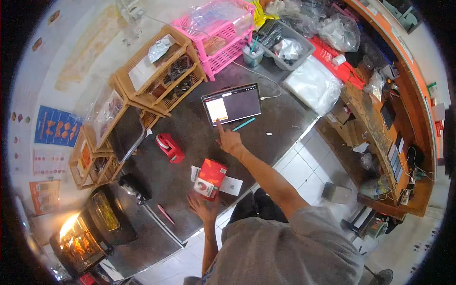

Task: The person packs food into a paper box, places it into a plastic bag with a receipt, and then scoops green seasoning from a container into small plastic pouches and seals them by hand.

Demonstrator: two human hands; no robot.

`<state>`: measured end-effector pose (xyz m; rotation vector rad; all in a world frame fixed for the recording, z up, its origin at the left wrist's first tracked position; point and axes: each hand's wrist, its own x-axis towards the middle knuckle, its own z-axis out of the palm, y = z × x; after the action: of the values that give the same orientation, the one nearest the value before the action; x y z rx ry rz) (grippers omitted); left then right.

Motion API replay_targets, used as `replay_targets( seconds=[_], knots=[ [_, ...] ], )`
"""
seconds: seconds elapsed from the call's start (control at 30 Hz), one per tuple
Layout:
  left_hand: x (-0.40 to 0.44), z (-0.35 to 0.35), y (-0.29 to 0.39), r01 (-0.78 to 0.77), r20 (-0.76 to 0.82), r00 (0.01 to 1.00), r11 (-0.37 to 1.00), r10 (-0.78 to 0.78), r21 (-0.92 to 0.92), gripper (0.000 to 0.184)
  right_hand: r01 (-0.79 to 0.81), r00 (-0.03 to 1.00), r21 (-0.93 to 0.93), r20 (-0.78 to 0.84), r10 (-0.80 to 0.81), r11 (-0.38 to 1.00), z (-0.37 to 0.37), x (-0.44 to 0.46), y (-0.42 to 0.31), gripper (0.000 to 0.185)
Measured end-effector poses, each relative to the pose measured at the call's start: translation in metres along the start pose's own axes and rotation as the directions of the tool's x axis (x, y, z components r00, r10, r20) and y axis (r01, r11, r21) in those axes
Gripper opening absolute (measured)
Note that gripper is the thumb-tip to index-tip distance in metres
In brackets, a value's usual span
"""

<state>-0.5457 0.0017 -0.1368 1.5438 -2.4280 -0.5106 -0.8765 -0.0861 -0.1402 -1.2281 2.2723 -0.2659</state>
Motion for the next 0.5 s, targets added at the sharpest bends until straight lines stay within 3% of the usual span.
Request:
replay_targets(
  seconds=[0.07,0.13,0.33,0.43,0.47,0.5],
  knots=[
    [-0.020,-0.009,-0.009,-0.006,-0.014,1.000,0.999,0.007,0.040,0.115,-0.015,1.000,0.014,-0.012,0.015,1.000,0.011,0.017,0.003,0.098],
    [-0.043,-0.015,-0.014,0.150,-0.020,0.988,0.988,-0.151,-0.037,0.112,-0.028,0.999,0.022,-0.021,0.029,0.999,0.015,0.020,0.003,0.097],
    [-0.069,-0.002,-0.006,0.279,-0.042,0.959,0.959,-0.281,-0.051,0.111,-0.015,1.000,0.061,0.002,0.015,0.998,0.011,0.010,0.018,0.093],
    [-0.069,0.021,-0.003,0.144,-0.164,0.973,0.984,-0.160,-0.104,0.107,0.106,0.994,0.162,-0.049,-0.099,0.981,0.001,0.003,0.029,0.087],
    [-0.075,0.033,-0.010,0.053,-0.233,0.971,0.999,-0.051,0.001,0.103,0.120,0.993,0.183,-0.039,-0.115,0.976,-0.015,-0.010,0.039,0.084],
    [-0.077,0.039,-0.005,0.085,-0.243,0.966,0.996,-0.084,-0.003,0.103,0.078,0.996,0.165,-0.058,-0.069,0.983,-0.038,-0.028,0.060,0.084]
  ],
)
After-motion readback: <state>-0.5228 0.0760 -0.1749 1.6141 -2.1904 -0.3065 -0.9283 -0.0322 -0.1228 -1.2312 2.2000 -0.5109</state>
